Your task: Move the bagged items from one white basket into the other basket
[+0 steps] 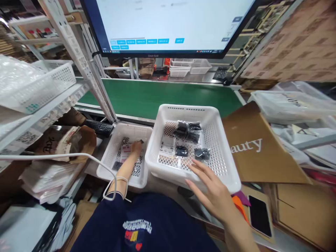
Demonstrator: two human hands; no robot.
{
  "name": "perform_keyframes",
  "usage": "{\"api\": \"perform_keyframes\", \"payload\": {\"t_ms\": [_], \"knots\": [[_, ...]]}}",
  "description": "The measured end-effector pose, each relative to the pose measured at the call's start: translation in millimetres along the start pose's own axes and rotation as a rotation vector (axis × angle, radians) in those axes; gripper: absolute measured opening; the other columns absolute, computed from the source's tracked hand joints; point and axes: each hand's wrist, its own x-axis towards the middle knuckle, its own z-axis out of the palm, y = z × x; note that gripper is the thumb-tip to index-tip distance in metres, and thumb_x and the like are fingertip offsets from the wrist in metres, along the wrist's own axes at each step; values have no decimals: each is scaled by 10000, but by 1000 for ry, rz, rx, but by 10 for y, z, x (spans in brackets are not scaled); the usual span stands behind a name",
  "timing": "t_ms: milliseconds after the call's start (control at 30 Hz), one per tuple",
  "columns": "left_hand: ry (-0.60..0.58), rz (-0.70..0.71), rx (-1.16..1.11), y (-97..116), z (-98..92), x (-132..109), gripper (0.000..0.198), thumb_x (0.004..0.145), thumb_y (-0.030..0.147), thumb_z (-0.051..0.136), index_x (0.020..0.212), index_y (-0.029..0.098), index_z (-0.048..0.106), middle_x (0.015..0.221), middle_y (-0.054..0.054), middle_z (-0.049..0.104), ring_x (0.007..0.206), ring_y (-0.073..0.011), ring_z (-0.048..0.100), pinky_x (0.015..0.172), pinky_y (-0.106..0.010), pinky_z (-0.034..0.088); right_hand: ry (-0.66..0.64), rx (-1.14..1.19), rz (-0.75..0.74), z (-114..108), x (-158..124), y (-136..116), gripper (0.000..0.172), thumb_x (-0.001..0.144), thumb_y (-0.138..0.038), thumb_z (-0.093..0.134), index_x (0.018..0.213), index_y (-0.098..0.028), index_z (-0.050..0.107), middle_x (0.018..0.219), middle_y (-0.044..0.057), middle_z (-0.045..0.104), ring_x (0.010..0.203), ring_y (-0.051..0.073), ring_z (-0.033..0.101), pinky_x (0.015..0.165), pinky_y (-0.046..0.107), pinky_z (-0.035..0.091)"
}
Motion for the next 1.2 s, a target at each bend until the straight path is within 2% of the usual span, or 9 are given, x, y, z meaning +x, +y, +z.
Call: {"api": "perform_keyframes", "payload": {"t_ms": [200,300,433,567,667,800,967,1067,1200], "knots": [[11,-119,130,-622,-472,-634,358,1054,211,486,1336,102,678,1302,-275,694,1273,-433,636,1076,-566,469,47,0,55,-15,-114,63,315,1060,-232,641,1374,-239,617,1396,179,692,1169,300,775,911,438,689],[-90,-206,176,-989,-525,-1066,386,802,136,789,1172,77,700,1212,-283,705,1115,-473,702,966,-554,536,37,-76,59,25,-40,50,244,1069,-254,639,1312,-225,641,1362,157,726,1094,275,801,784,361,678],[-44,-214,128,-1172,-538,-1253,279,770,37,709,1041,101,684,1099,-215,728,1035,-405,734,926,-478,563,54,-188,127,88,81,-7,237,1071,-289,649,1300,-232,673,1373,108,747,1017,260,817,650,332,622],[267,-130,-22,-803,-941,-1174,248,970,228,602,1202,145,633,1135,-140,724,1089,-305,707,983,-409,563,51,-204,143,123,74,-28,223,1083,-305,634,1279,-221,700,1371,96,754,1008,243,815,625,312,586],[722,263,-350,-118,-1370,-1191,367,1041,414,616,1304,159,619,1238,-137,711,1148,-267,699,1068,-406,565,50,-218,143,137,36,-13,206,1076,-302,655,1255,-218,713,1357,81,762,963,221,814,627,299,568],[368,979,-417,629,-1630,-1140,731,1034,651,631,1610,219,506,1663,-161,509,1534,-330,504,1265,-500,459,93,-232,131,155,19,11,229,1082,-345,662,1259,-216,730,1363,62,756,959,193,809,612,270,545],[331,584,-188,89,-1072,-647,717,1092,519,550,1679,152,364,1710,-209,423,1591,-316,419,1309,-510,386,142,-228,100,187,-5,24,221,1093,-339,643,1220,-188,742,1343,72,762,943,184,805,657,269,560],[-78,284,221,-544,-528,-481,1100,909,449,811,1714,17,198,1791,-330,73,1679,-465,100,1335,-629,221,149,-229,73,191,-16,32,230,1110,-338,605,1186,-175,748,1315,80,775,909,184,804,683,285,577],[-271,259,364,-915,-97,-679,1107,734,347,912,1662,17,405,1750,-352,211,1622,-589,155,1266,-768,215,170,-230,55,172,-30,27,294,1144,-349,515,1158,-178,753,1303,78,784,954,184,807,696,283,595]]}}
